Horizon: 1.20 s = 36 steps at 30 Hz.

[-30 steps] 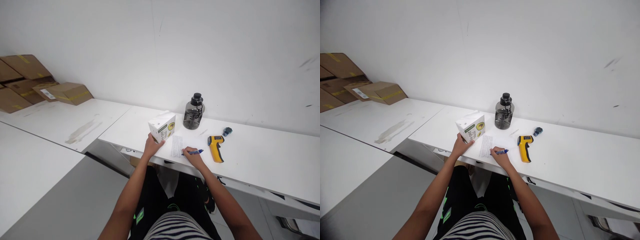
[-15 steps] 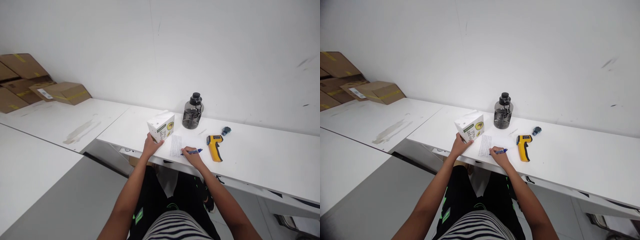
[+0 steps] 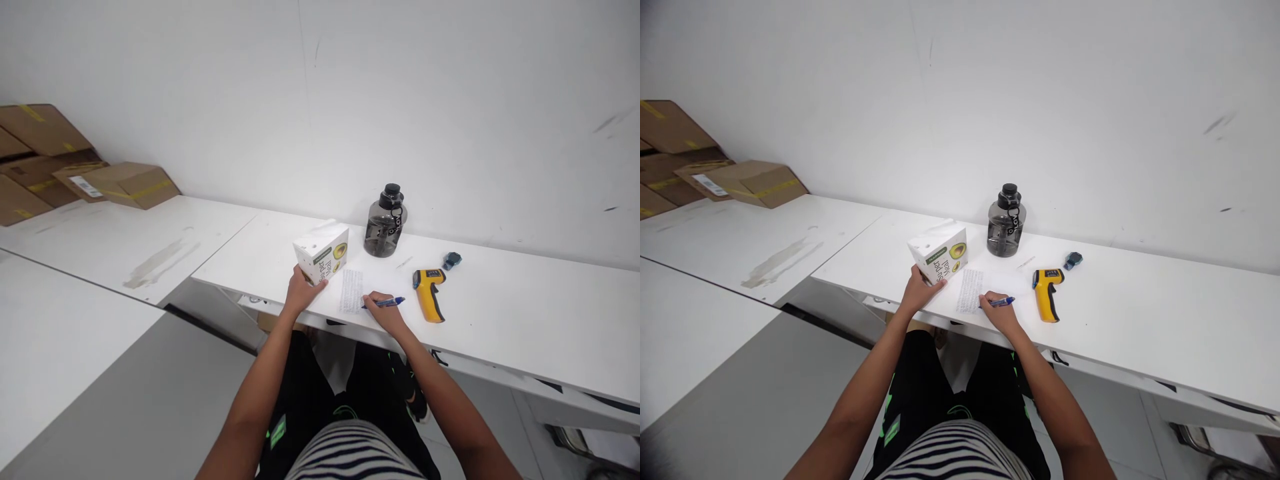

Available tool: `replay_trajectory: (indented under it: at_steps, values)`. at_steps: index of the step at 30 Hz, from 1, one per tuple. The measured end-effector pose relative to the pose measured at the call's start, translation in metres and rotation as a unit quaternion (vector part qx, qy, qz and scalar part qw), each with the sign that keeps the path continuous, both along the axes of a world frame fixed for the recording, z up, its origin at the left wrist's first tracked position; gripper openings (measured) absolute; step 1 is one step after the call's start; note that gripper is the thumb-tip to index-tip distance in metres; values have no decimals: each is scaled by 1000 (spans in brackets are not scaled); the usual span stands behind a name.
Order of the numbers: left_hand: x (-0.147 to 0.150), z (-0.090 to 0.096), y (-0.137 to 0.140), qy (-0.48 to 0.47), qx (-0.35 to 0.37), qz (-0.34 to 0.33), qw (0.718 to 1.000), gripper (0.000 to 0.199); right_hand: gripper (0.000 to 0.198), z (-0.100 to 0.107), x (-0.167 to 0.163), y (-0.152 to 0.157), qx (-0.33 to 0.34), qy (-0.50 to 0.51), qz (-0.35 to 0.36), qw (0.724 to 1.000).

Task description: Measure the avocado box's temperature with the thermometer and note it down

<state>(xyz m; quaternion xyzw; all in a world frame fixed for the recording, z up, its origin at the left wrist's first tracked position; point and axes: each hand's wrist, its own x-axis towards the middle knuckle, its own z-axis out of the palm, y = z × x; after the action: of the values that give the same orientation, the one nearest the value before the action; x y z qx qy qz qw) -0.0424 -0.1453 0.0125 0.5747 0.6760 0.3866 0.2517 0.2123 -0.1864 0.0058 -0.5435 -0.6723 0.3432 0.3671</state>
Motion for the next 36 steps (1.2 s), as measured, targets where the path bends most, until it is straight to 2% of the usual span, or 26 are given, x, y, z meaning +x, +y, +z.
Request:
replay_trajectory:
  at_steps: [5,12,21,26,31,36]
  values:
    - [0,1,0,-11,-2,1,1000,73,38,0,-1,-1,25,-23,-19,999]
    - [0,-1,1,4,-3,3,1000,71,37,0,0,0,14,0,10,1000]
    - [0,0,1,16,-7,2,1000,68,36,6,1,-6,25,50,-67,996]
    - [0,-1,1,13,-7,3,1000,68,40,-5,2,0,78,14,-85,993]
    - [-1,0,1,2,-5,0,1000,70,51,-15,2,9,54,23,-104,993]
    - [-1,0,0,-7,1,-1,1000,70,52,-14,2,8,37,31,-98,994]
